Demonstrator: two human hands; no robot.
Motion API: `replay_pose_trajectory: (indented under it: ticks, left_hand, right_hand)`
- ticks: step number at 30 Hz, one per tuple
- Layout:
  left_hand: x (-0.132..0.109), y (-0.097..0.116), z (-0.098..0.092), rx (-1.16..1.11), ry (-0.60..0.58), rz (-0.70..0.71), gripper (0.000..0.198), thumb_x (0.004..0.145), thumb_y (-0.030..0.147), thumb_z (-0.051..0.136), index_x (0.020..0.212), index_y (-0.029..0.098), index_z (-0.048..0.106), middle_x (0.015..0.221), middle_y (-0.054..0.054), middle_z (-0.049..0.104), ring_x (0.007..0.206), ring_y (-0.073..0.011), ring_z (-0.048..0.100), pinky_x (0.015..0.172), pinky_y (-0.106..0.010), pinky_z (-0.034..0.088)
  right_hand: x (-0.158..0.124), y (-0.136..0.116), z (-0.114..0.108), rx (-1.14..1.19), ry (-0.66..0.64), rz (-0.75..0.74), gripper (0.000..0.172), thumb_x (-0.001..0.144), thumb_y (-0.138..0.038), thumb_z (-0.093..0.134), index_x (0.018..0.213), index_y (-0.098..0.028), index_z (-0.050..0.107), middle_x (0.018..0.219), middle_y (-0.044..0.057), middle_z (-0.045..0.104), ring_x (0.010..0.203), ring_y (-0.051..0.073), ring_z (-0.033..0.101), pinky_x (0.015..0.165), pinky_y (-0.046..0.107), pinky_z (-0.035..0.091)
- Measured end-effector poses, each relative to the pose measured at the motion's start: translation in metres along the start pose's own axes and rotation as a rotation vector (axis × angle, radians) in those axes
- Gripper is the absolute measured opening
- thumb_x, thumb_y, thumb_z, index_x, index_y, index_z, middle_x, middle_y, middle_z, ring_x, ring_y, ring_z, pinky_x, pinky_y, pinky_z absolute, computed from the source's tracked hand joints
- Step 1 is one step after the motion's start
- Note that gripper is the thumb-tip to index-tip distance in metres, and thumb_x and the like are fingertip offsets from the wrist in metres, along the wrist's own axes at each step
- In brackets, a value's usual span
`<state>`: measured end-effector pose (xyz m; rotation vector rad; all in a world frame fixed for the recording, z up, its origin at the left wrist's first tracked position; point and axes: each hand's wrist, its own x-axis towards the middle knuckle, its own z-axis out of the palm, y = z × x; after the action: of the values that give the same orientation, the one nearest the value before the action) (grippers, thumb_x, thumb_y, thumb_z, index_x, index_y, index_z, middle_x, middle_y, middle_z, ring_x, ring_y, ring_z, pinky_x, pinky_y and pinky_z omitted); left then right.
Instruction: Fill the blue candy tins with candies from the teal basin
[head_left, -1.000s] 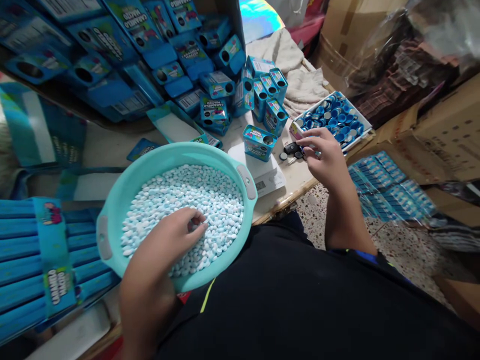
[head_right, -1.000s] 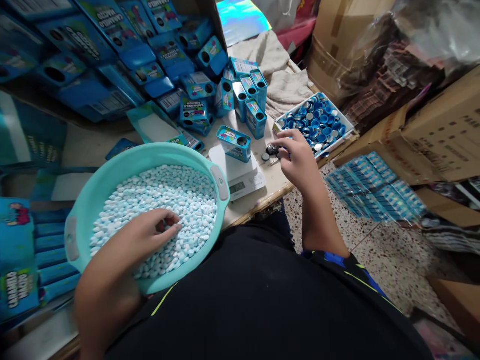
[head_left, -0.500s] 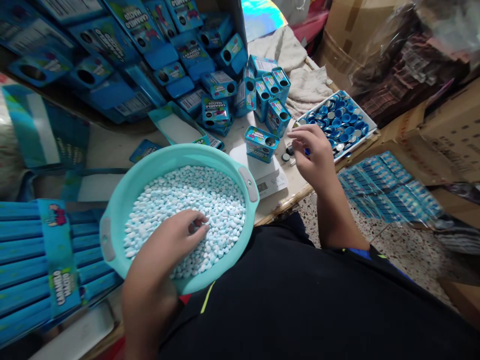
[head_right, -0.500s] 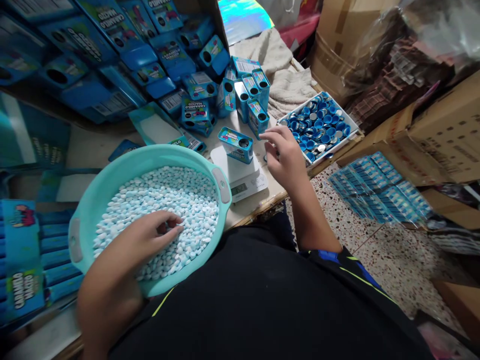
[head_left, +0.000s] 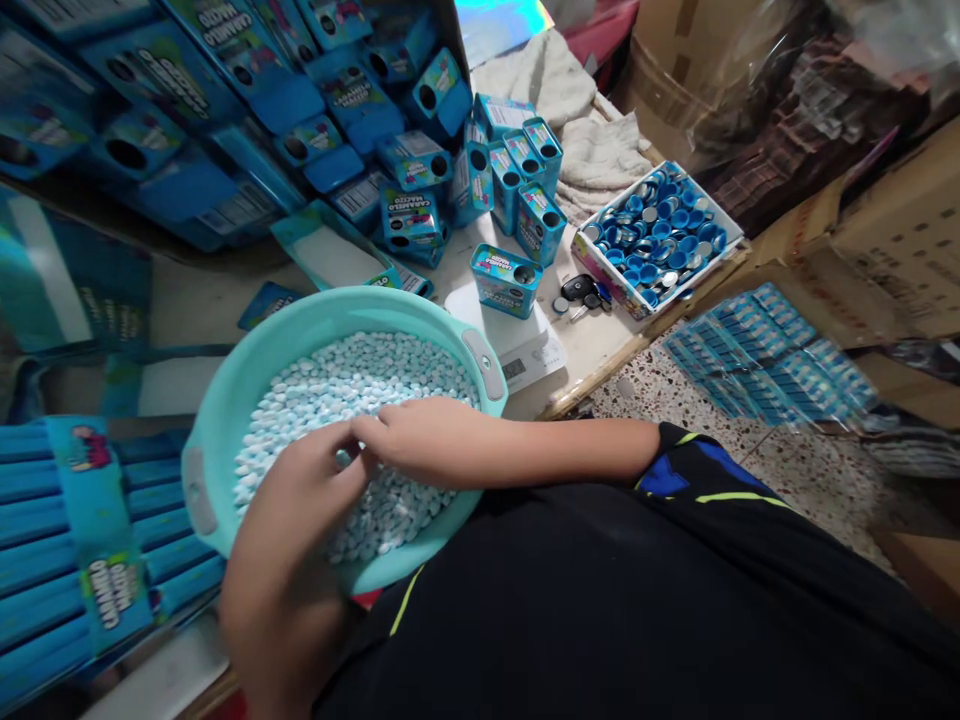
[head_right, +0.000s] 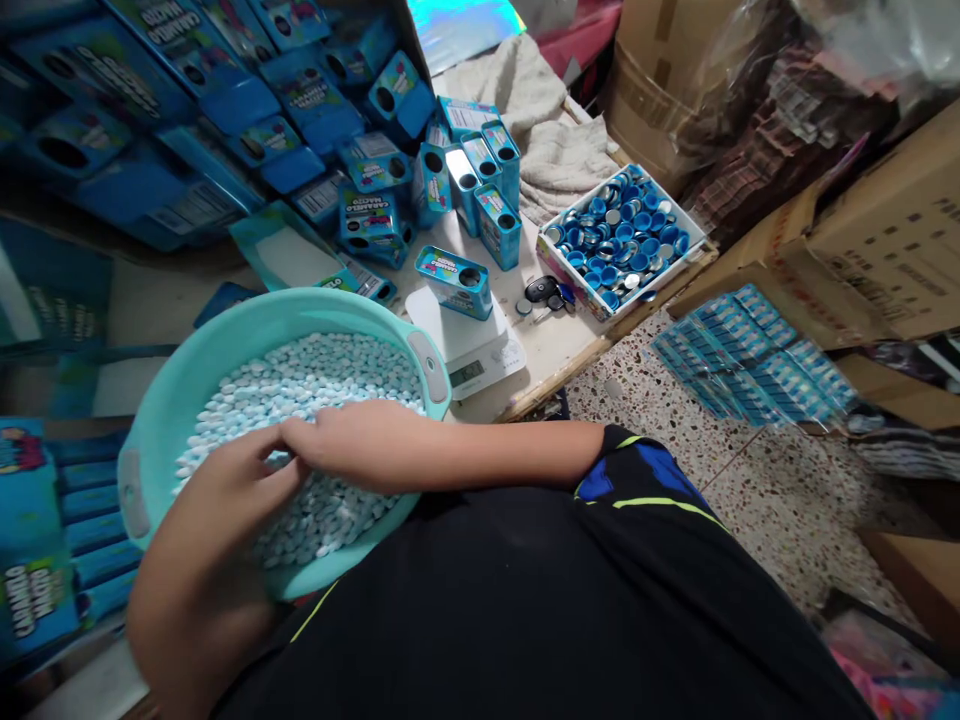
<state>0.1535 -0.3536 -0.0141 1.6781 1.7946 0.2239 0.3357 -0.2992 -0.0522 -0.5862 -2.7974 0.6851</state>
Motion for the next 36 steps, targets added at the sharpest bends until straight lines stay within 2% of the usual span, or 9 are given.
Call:
replay_pose_trajectory:
  ticks: [6,11,15,18,22,27,30,33,36]
  left_hand:
    - [-0.007,-0.006,-0.001,-0.341,0.183,-0.096,0.035,0.08,0.055,0.078,0.095,0.024,0.082,0.104,-0.007,0.085,0.102,-0.0344,0.077,0.096,-0.045,0.058]
    - [-0.012,-0.004,-0.003,-0.418,0.153,-0.095,0.038,0.075,0.058,0.084,0.095,0.024,0.084,0.099,-0.007,0.086,0.098,-0.0344,0.079,0.09,-0.046,0.062]
    - [-0.015,0.0,-0.005,-0.483,0.165,-0.091,0.048,0.075,0.052,0.087,0.114,0.024,0.083,0.111,-0.008,0.085,0.104,-0.0323,0.078,0.087,-0.042,0.065]
    - [-0.017,0.004,-0.005,-0.51,0.186,-0.096,0.054,0.078,0.05,0.086,0.126,0.026,0.08,0.112,-0.008,0.085,0.104,-0.0304,0.079,0.084,-0.039,0.067]
    - [-0.02,0.007,-0.006,-0.553,0.149,-0.055,0.05,0.08,0.048,0.085,0.127,0.029,0.079,0.109,-0.007,0.084,0.102,-0.0299,0.079,0.086,-0.04,0.068]
    - [-0.023,0.007,-0.005,-0.557,0.046,0.031,0.047,0.085,0.046,0.082,0.129,0.028,0.077,0.115,-0.009,0.084,0.098,-0.0288,0.079,0.089,-0.043,0.067]
    - [-0.018,0.005,0.0,-0.448,0.07,0.049,0.047,0.091,0.052,0.075,0.13,0.025,0.075,0.123,-0.01,0.081,0.105,-0.0293,0.077,0.094,-0.044,0.065]
    - [-0.008,0.004,0.006,-0.149,0.12,-0.041,0.055,0.097,0.054,0.06,0.139,0.019,0.07,0.137,-0.015,0.075,0.124,-0.0354,0.071,0.108,-0.053,0.058]
    - [0.0,0.003,0.008,0.069,0.05,-0.098,0.065,0.098,0.054,0.048,0.144,0.011,0.065,0.147,-0.021,0.068,0.138,-0.0401,0.062,0.121,-0.059,0.045]
  right_hand:
    - [-0.014,0.011,-0.012,-0.047,0.181,-0.114,0.03,0.114,-0.019,0.04,0.121,-0.018,0.069,0.101,0.007,0.074,0.093,0.019,0.068,0.076,0.031,0.049]
    - [-0.018,0.015,0.001,-0.067,0.322,-0.167,0.037,0.116,-0.02,0.035,0.118,-0.017,0.072,0.099,0.007,0.075,0.09,0.017,0.067,0.08,0.03,0.051]
    - [-0.018,0.019,0.008,-0.067,0.412,-0.168,0.038,0.116,-0.024,0.037,0.115,-0.014,0.073,0.098,0.009,0.075,0.089,0.018,0.068,0.081,0.032,0.053]
    - [-0.018,0.021,0.008,-0.03,0.425,-0.154,0.033,0.114,-0.021,0.041,0.115,-0.013,0.073,0.1,0.01,0.075,0.091,0.019,0.069,0.082,0.032,0.053]
    - [-0.021,0.025,0.008,0.12,0.442,-0.132,0.027,0.112,-0.023,0.047,0.112,-0.015,0.073,0.101,0.011,0.074,0.095,0.019,0.07,0.085,0.033,0.056]
    - [-0.034,0.037,-0.002,0.377,0.589,-0.106,0.02,0.106,-0.023,0.053,0.109,-0.018,0.073,0.1,0.007,0.076,0.087,0.014,0.071,0.079,0.028,0.06]
    - [-0.051,0.053,-0.029,0.358,0.688,0.04,0.017,0.099,-0.023,0.059,0.107,-0.021,0.074,0.1,0.005,0.076,0.084,0.014,0.07,0.08,0.031,0.062]
    - [-0.073,0.075,-0.066,0.203,0.752,0.359,0.019,0.092,-0.02,0.06,0.104,-0.025,0.075,0.098,0.002,0.075,0.086,0.017,0.071,0.086,0.037,0.062]
    - [-0.094,0.097,-0.091,0.091,0.877,0.521,0.018,0.092,-0.024,0.061,0.103,-0.026,0.075,0.097,0.002,0.074,0.087,0.019,0.071,0.085,0.04,0.061]
